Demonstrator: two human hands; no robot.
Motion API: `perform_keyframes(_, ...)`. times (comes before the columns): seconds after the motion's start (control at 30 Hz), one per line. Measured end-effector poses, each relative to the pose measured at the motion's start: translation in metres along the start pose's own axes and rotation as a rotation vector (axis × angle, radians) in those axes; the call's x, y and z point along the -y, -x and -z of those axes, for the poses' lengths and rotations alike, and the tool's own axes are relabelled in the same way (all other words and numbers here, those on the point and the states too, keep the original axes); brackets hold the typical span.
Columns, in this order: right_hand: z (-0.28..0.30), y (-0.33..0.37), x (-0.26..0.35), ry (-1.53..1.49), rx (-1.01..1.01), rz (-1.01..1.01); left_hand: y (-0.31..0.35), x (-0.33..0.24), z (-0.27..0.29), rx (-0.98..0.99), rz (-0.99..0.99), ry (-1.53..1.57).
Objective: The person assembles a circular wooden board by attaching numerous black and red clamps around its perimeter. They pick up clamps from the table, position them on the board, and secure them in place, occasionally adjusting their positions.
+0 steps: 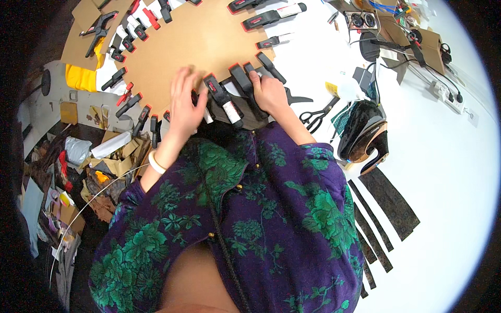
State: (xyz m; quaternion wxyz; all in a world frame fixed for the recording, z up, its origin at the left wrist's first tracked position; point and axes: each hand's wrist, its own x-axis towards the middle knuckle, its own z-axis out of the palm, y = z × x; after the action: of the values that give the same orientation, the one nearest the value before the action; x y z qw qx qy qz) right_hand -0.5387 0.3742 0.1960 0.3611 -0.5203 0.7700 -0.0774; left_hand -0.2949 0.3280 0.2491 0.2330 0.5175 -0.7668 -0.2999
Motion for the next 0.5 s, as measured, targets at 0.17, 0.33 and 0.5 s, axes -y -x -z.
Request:
perform_keyframes(0.17, 0.001, -0.007, 0.003, 0.009, 0.007, 0.014, 0.010, 0.035, -0.020, 0.134, 0.058, -0.233)
perform_keyframes(0.33, 0.013, -0.002, 0.007, -0.086, 0.084, -0.024, 0.007, 0.032, -0.019, 0.161, 0.070, -0.237)
perform_keyframes(0.5, 0.024, 0.052, 0.022, -0.142, -0.334, -0.009, 0.008, 0.032, -0.014, 0.179, 0.113, -0.185)
